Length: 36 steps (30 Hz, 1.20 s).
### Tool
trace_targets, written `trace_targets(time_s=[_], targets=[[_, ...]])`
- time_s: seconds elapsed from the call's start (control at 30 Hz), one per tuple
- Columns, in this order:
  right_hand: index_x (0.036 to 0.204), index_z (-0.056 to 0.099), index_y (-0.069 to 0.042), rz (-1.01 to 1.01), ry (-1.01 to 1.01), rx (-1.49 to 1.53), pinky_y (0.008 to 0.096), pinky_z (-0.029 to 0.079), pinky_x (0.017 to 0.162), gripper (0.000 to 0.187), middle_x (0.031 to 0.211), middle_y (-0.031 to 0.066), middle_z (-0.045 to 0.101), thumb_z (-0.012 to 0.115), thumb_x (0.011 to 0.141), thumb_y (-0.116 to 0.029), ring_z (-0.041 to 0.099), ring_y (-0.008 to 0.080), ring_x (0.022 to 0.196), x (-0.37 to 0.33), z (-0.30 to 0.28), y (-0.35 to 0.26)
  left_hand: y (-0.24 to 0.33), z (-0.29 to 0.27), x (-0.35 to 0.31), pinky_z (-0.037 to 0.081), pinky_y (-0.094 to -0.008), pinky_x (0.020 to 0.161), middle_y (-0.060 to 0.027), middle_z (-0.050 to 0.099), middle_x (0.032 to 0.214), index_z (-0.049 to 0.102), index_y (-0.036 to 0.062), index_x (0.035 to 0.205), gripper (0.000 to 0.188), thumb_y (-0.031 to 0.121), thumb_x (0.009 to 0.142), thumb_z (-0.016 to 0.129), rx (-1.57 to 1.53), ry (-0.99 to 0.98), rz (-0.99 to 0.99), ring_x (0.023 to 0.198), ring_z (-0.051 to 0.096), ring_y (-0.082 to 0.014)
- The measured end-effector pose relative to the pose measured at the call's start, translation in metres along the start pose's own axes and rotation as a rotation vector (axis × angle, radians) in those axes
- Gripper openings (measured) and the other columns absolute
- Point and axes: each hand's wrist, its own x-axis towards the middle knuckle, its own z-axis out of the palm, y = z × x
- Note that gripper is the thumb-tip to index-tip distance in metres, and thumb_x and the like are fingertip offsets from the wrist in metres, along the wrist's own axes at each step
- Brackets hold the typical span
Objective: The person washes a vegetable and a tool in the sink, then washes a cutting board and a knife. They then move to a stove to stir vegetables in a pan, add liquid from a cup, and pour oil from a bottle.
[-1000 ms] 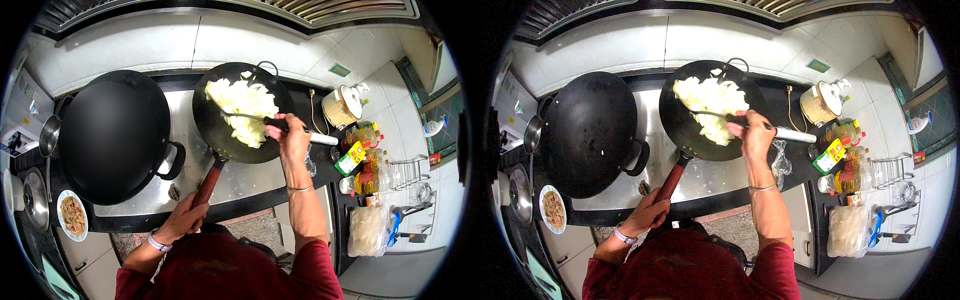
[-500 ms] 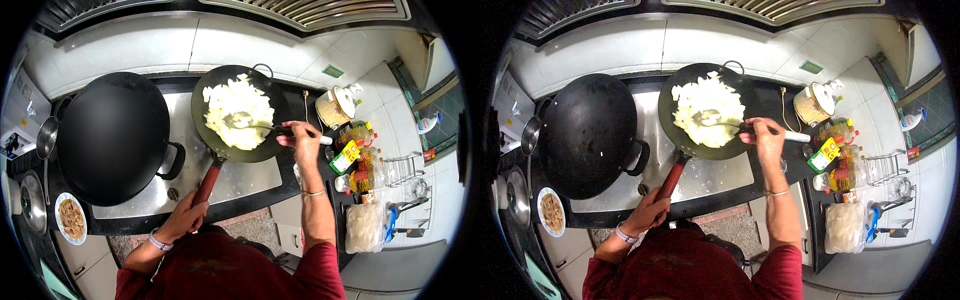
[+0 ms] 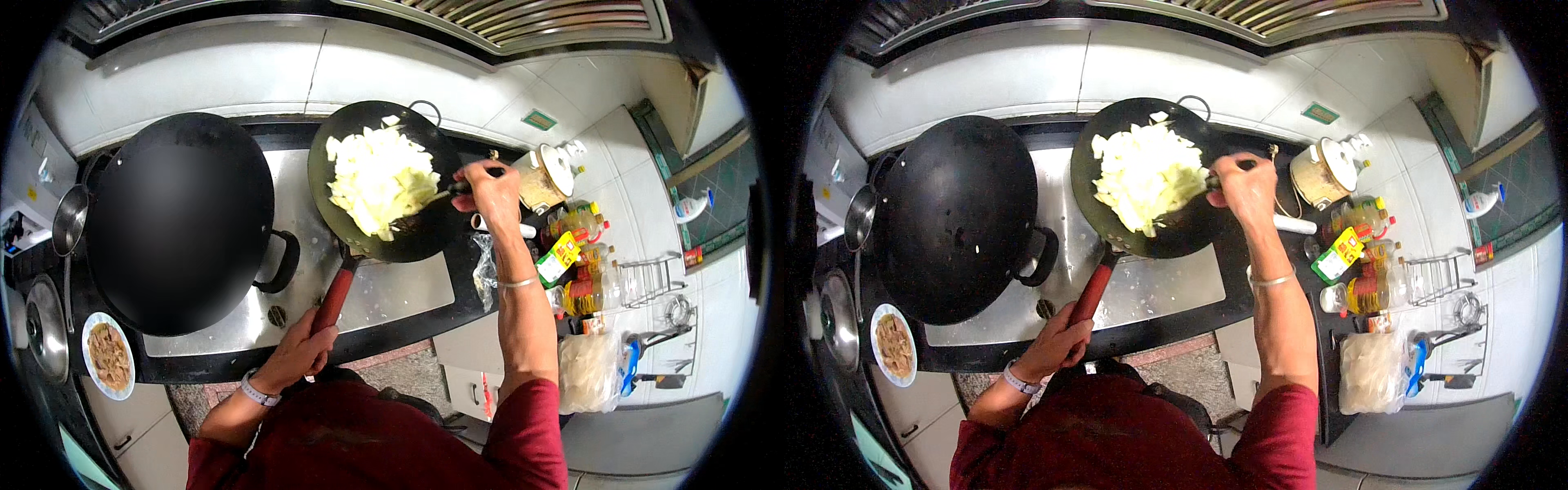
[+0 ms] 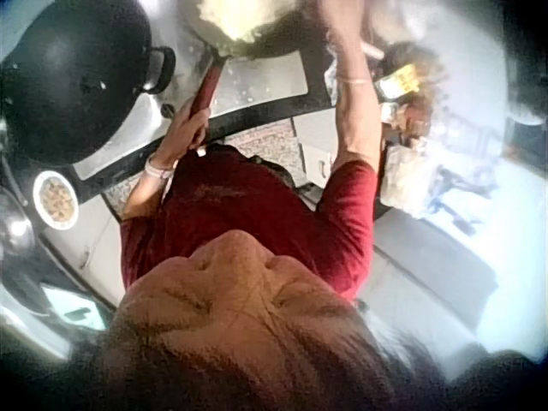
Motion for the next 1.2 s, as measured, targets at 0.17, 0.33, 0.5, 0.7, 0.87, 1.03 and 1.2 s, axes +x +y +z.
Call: trace_targets(time_s=[0.17,0.33,0.5,0.7,0.87,1.03,1.2], targets=[[0.076,0.065,0.008,-0.089,-0.053,0.023,0.0299,0.055,0.044,0.025,0.073,0.0155,0.066,0.055,0.083,-0.013,0.063,0.0227,0.046,0.002,0.008,-0.038,0.002,-0.006,-0.003,0.03,-0.0214,0.038,0.0,0.046,0.068,0.045,0.0059,0.095,0.024,0.028,0.095,0.055,-0.039,0.058,-0.04,0.046,0.042,-0.0058],[0.08,0.066,0.009,-0.032,-0.076,0.226,0.0303,0.057,0.048,0.026,0.078,0.0157,0.067,0.054,0.086,-0.012,0.065,0.0225,0.052,-0.001,0.022,0.008,0.008,-0.005,-0.005,0.028,-0.0208,0.038,-0.0007,0.047,0.072,0.045,0.0063,0.096,0.021,0.025,0.095,0.054,-0.036,0.029,-0.065,0.046,0.041,-0.0054],[0.086,0.065,0.008,0.015,-0.125,0.217,0.0287,0.056,0.05,0.024,0.083,0.0149,0.068,0.054,0.087,-0.014,0.067,0.0232,0.054,-0.014,-0.014,0.009,0.009,-0.005,-0.007,0.028,-0.0208,0.038,-0.0005,0.046,0.072,0.045,0.0059,0.097,0.022,0.025,0.094,0.056,-0.06,0.024,-0.082,0.046,0.041,-0.0054],[0.08,0.067,0.007,-0.027,-0.13,-0.164,0.0272,0.055,0.051,0.019,0.079,0.0131,0.068,0.06,0.082,-0.011,0.066,0.0181,0.058,-0.025,-0.065,-0.026,0.015,-0.012,-0.012,0.028,-0.021,0.037,-0.0007,0.048,0.071,0.046,0.0053,0.098,0.022,0.024,0.093,0.057,-0.069,0.039,-0.102,0.044,0.042,-0.0056],[0.088,0.067,0.007,-0.078,-0.072,-0.021,0.0281,0.059,0.061,0.013,0.092,0.015,0.067,0.061,0.086,-0.005,0.066,0.0173,0.07,0.004,-0.058,0.021,0.02,-0.015,-0.011,0.029,-0.0213,0.036,-0.0009,0.049,0.07,0.047,0.0044,0.102,0.022,0.023,0.093,0.056,-0.04,0.017,-0.107,0.043,0.043,-0.0059],[0.093,0.063,0.005,-0.126,-0.329,0.332,0.0329,0.057,0.076,0.01,0.108,0.0131,0.065,0.055,0.088,0.002,0.067,0.0232,0.082,0.027,-0.009,0.042,0.022,-0.014,-0.009,0.029,-0.0212,0.035,-0.0012,0.049,0.07,0.048,0.0037,0.105,0.023,0.022,0.093,0.056,-0.003,0.032,-0.127,0.043,0.044,-0.0063],[0.082,0.064,0.004,-0.474,-0.567,0.023,0.0279,0.051,0.074,0.011,0.097,0.0104,0.067,0.058,0.077,0.011,0.062,0.0143,0.08,0.005,-0.024,0.012,0.023,-0.02,-0.012,0.029,-0.0207,0.036,-0.0012,0.049,0.071,0.048,0.0036,0.111,0.025,0.02,0.093,0.056,-0.013,0.068,-0.137,0.043,0.043,-0.0058]])
